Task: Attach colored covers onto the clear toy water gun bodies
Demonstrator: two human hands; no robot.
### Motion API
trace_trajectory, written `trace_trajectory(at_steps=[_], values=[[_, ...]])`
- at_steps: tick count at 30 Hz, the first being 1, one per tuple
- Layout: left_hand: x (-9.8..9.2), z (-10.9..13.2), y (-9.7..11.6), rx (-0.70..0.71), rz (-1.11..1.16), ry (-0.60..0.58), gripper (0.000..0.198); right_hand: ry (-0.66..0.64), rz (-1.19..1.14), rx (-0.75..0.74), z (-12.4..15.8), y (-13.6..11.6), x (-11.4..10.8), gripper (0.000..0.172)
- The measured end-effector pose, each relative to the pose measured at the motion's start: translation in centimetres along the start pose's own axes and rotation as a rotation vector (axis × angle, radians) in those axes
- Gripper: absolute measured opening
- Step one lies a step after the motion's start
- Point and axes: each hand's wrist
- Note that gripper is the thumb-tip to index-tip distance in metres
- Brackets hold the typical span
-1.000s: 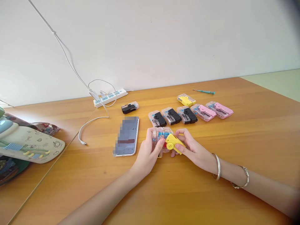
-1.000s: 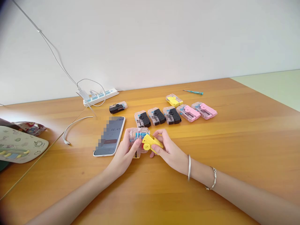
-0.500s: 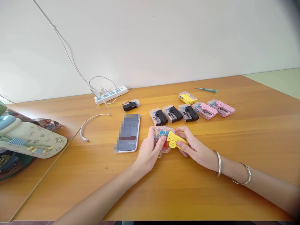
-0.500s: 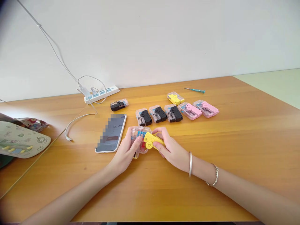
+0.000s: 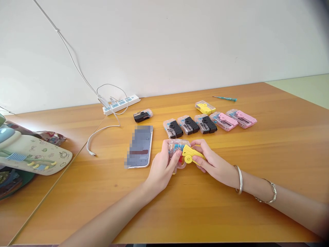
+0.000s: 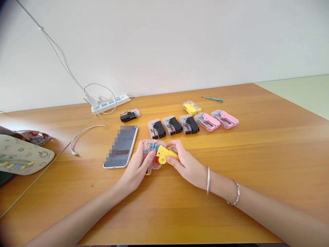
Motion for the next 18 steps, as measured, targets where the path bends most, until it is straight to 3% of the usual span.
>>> trace_trajectory(at_steps=[18], values=[[0.40,0.03,0.29,0.021,0.174,-0.029,0.025,-0.033,-0.073,0.040,0.02,-0.19,0.17,0.026]])
Point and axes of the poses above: each hand's wrist, its own z-axis away from the middle knuckle, its own x-axis out of the palm, y = z × x, and after that the axes turned 5 degrees about -y, right-handed
